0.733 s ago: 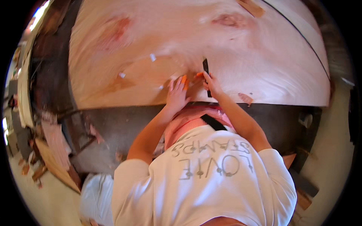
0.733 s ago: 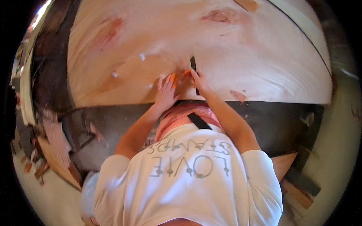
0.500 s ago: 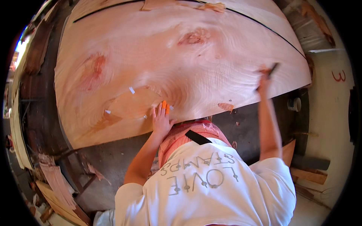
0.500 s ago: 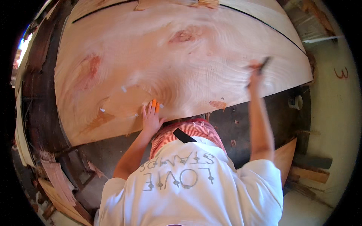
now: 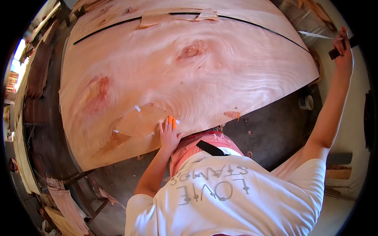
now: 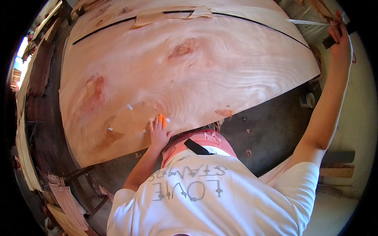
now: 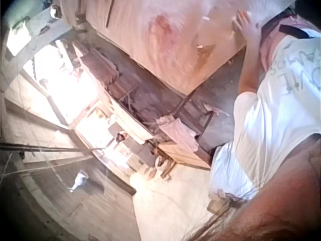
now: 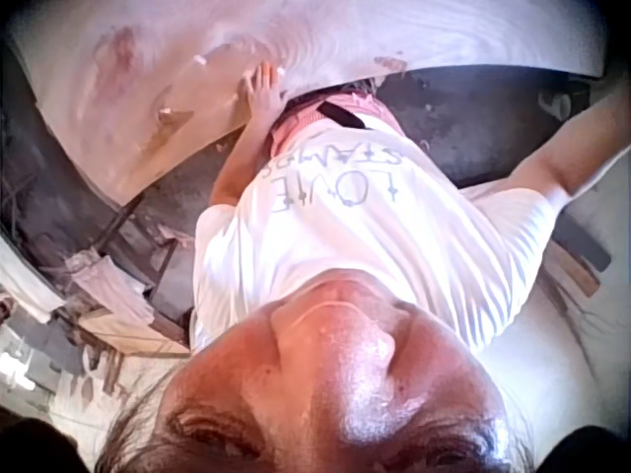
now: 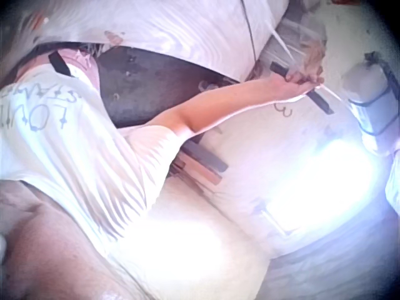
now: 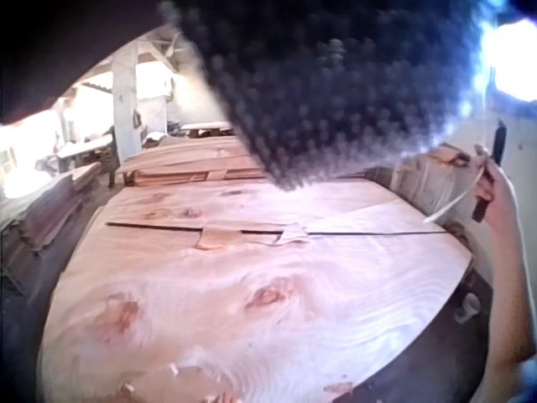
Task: The person repairs wood veneer by cutting out damaged sections with a utility knife and fitting new veneer patches into the holes. They use a paintbrush to apply adhesive from a container, press the patches into place by hand, and smooth the surface.
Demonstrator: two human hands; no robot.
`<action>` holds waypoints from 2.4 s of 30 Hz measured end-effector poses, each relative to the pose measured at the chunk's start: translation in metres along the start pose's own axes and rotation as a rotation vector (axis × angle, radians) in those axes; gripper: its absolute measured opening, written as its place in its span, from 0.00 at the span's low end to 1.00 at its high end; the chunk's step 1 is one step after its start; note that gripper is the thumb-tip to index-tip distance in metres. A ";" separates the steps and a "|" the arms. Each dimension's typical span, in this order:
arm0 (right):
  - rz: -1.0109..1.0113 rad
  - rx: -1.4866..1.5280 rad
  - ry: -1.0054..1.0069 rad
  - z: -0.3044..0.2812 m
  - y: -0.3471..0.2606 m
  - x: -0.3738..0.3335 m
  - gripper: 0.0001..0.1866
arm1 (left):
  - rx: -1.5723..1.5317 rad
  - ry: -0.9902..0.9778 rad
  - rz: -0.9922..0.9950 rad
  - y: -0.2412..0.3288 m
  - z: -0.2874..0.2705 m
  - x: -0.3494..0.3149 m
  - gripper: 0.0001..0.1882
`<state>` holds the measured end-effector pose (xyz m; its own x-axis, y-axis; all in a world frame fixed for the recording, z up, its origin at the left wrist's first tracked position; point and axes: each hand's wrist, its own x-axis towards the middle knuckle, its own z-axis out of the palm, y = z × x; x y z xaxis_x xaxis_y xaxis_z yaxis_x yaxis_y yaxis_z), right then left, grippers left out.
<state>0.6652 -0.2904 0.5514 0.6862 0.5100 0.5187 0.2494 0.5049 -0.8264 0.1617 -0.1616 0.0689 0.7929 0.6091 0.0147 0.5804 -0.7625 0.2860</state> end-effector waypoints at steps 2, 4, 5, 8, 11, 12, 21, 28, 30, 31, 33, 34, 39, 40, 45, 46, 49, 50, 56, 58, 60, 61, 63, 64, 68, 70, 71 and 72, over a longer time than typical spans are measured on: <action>-0.004 -0.041 0.001 -0.007 -0.002 -0.002 0.13 | -0.014 0.000 0.001 0.000 -0.001 0.000 0.41; -0.031 -0.112 -0.078 -0.010 0.004 0.004 0.13 | -0.012 0.005 -0.002 -0.001 -0.001 -0.002 0.41; -0.046 -0.148 -0.117 -0.010 0.008 0.008 0.13 | -0.021 0.003 -0.006 -0.001 -0.002 -0.002 0.41; 0.000 -0.129 0.426 -0.008 0.034 0.043 0.12 | -0.024 -0.012 -0.028 -0.001 -0.006 -0.004 0.40; 0.013 -0.498 0.557 -0.096 0.088 0.076 0.10 | -0.038 -0.010 -0.008 0.001 -0.001 0.005 0.40; 0.092 -0.313 0.517 -0.106 0.103 0.072 0.11 | -0.043 -0.015 -0.009 0.000 -0.001 0.004 0.40; 0.602 -0.582 -0.370 -0.020 0.187 -0.127 0.10 | -0.045 -0.011 -0.054 -0.007 0.009 -0.006 0.38; 1.404 -0.176 -1.009 0.085 0.260 -0.299 0.22 | -0.048 -0.018 -0.059 -0.006 0.010 -0.002 0.38; 1.333 -0.235 -0.988 0.117 0.290 -0.344 0.16 | -0.063 -0.011 -0.060 -0.007 0.009 -0.002 0.39; 1.241 -0.301 -0.983 0.131 0.309 -0.365 0.16 | -0.061 -0.014 -0.062 -0.007 0.008 -0.002 0.39; 1.080 -0.299 -0.903 0.161 0.344 -0.397 0.17 | -0.074 -0.013 -0.075 -0.008 0.009 -0.003 0.39; 1.025 -0.325 -0.799 0.165 0.367 -0.414 0.17 | -0.093 -0.011 -0.071 -0.007 0.009 0.000 0.39; 0.920 -0.508 -0.613 0.186 0.411 -0.447 0.16 | -0.129 0.069 -0.079 -0.007 0.014 0.000 0.38; 0.935 -0.514 -0.606 0.187 0.410 -0.448 0.16 | -0.116 0.082 -0.078 -0.007 0.014 0.000 0.37; 0.784 -0.727 -0.619 0.186 0.410 -0.450 0.17 | -0.169 0.147 -0.008 -0.007 0.010 0.010 0.35; 0.773 -0.735 -0.601 0.184 0.413 -0.451 0.17 | -0.176 0.129 0.009 -0.004 0.008 0.015 0.35; 0.795 -0.746 -0.554 0.178 0.419 -0.450 0.17 | -0.141 0.078 0.032 -0.003 0.008 0.023 0.35; 0.841 -0.738 -0.554 0.177 0.416 -0.450 0.17 | -0.114 0.060 0.026 -0.006 0.009 0.023 0.35; 1.010 -0.619 -0.651 0.139 0.370 -0.458 0.15 | -0.037 -0.048 0.034 0.000 0.003 0.022 0.36; 1.023 -0.621 -0.691 0.132 0.369 -0.458 0.14 | 0.027 -0.090 0.036 0.002 0.004 0.023 0.36; 1.067 -0.598 -0.766 0.134 0.373 -0.445 0.14 | 0.084 -0.137 0.037 0.002 0.006 0.023 0.37; 1.087 -0.586 -0.806 0.134 0.378 -0.439 0.13 | 0.106 -0.162 0.037 0.002 0.007 0.023 0.37; 1.035 -0.523 -0.952 0.124 0.390 -0.417 0.10 | 0.126 -0.184 0.043 0.002 0.008 0.025 0.37; 1.059 -0.516 -1.029 0.121 0.395 -0.405 0.10 | 0.124 -0.182 0.045 0.003 0.009 0.025 0.38; 1.096 -0.450 -1.160 0.102 0.394 -0.374 0.11 | 0.130 -0.143 0.037 0.002 0.007 0.023 0.35; 1.217 -0.419 -1.078 0.109 0.378 -0.367 0.12 | -0.003 -0.055 0.021 -0.004 0.012 0.017 0.34; 1.274 -0.406 -1.026 0.110 0.371 -0.366 0.13 | -0.069 -0.008 0.023 -0.006 0.016 0.016 0.34; 1.271 -0.401 -1.010 0.116 0.367 -0.370 0.14 | -0.097 0.019 0.024 -0.010 0.018 0.011 0.33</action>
<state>0.4237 -0.2130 0.0822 -0.0715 0.7217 -0.6885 0.1739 -0.6707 -0.7210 0.1682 -0.1509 0.0485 0.8024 0.5954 0.0409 0.5396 -0.7531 0.3765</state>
